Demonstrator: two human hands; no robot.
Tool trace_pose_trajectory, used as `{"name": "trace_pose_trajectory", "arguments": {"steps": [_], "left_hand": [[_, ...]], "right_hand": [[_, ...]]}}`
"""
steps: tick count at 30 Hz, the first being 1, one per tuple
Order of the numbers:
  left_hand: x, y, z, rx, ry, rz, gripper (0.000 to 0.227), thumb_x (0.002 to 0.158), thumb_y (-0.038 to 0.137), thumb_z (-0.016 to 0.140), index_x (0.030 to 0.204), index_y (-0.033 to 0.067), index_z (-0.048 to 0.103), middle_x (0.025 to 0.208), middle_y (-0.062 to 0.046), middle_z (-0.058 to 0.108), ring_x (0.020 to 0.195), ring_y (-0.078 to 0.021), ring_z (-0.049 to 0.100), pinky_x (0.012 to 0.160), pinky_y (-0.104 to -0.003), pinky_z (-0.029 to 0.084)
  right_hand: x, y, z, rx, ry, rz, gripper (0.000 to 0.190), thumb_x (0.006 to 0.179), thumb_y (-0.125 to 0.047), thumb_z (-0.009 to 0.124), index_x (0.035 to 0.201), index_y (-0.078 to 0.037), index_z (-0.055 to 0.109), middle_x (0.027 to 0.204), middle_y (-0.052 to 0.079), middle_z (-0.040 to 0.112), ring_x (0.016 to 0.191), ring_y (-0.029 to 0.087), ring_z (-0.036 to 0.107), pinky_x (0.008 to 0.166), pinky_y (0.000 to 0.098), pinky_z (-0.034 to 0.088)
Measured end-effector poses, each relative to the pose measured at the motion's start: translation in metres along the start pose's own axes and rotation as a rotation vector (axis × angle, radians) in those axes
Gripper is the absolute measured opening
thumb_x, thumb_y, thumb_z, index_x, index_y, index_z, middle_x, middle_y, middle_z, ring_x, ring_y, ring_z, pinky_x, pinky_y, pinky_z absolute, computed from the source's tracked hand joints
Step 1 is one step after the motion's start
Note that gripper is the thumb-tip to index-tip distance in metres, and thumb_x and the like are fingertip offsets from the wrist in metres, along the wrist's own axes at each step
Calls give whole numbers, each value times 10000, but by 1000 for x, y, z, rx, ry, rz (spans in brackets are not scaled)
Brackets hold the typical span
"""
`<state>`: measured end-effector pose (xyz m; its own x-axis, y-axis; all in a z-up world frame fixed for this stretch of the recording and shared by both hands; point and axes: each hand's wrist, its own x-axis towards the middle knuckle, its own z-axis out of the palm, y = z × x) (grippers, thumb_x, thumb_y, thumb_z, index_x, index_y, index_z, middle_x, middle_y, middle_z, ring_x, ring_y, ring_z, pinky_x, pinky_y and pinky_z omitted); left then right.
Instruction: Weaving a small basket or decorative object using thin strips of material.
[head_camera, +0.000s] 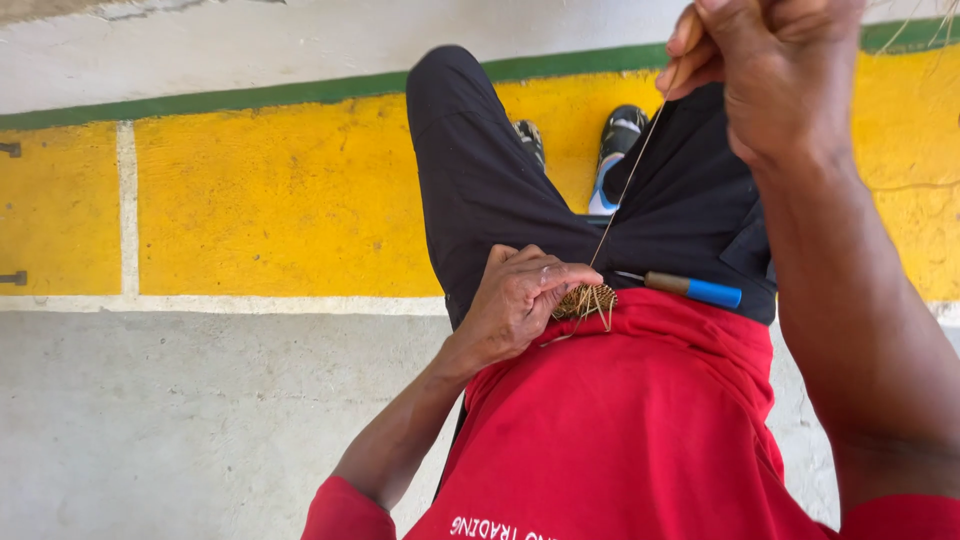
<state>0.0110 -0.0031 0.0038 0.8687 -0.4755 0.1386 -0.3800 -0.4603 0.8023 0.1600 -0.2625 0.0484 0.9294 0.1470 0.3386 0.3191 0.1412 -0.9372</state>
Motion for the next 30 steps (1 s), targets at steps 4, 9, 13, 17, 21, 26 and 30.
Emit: {"name": "trace_pose_trajectory", "arguments": {"steps": [4,9,13,17,21,26,30], "left_hand": [[13,3,-7,-108,31,-191,251,1017,238,609,1233,112,614,909,36,744,768,-117,601,891,-320,349],[9,-9,-6,-91,-21,-198,187,1047,273,591,1090,176,745,790,-8,679,749,-157,593,881,-332,399],[9,-17,-11,-140,-101,-190,225,1066,260,554,1152,171,742,809,-42,650,767,-181,572,858,-332,426],[11,-17,-7,-189,-70,-255,213,1040,269,579,1128,186,754,857,-29,682,774,-162,627,827,-332,470],[13,-14,-1,-103,18,-166,211,1010,244,599,1100,173,777,825,-13,737,822,-185,624,878,-371,417],[16,-12,-4,-103,-63,-280,222,1026,292,604,1125,202,781,759,-24,711,806,-178,608,859,-326,451],[11,-20,5,-124,17,-202,225,1026,287,592,1118,186,771,855,7,750,802,-159,625,898,-338,439]], "right_hand": [[-8,-1,-17,150,-82,-20,174,1193,-116,572,1078,-23,663,927,104,713,777,180,742,704,290,636],[-51,-8,-42,342,-165,10,160,1153,-184,586,1098,-54,663,933,93,717,791,175,747,728,305,641],[-96,-10,11,297,5,127,108,1125,29,671,1208,-14,616,1066,144,715,945,207,716,825,328,631],[-120,-1,49,189,2,456,308,952,58,684,1240,-30,619,1005,122,737,974,204,737,895,305,615],[-143,-6,58,-335,-102,334,198,926,32,721,1104,-44,679,1059,80,761,1018,171,730,933,295,598],[-145,-8,63,-580,-174,119,180,864,19,780,999,-87,726,1055,27,761,1056,169,701,930,305,574],[-144,-5,62,-595,-197,88,178,858,10,785,985,-101,728,1045,10,756,1056,170,691,934,310,564]]}}
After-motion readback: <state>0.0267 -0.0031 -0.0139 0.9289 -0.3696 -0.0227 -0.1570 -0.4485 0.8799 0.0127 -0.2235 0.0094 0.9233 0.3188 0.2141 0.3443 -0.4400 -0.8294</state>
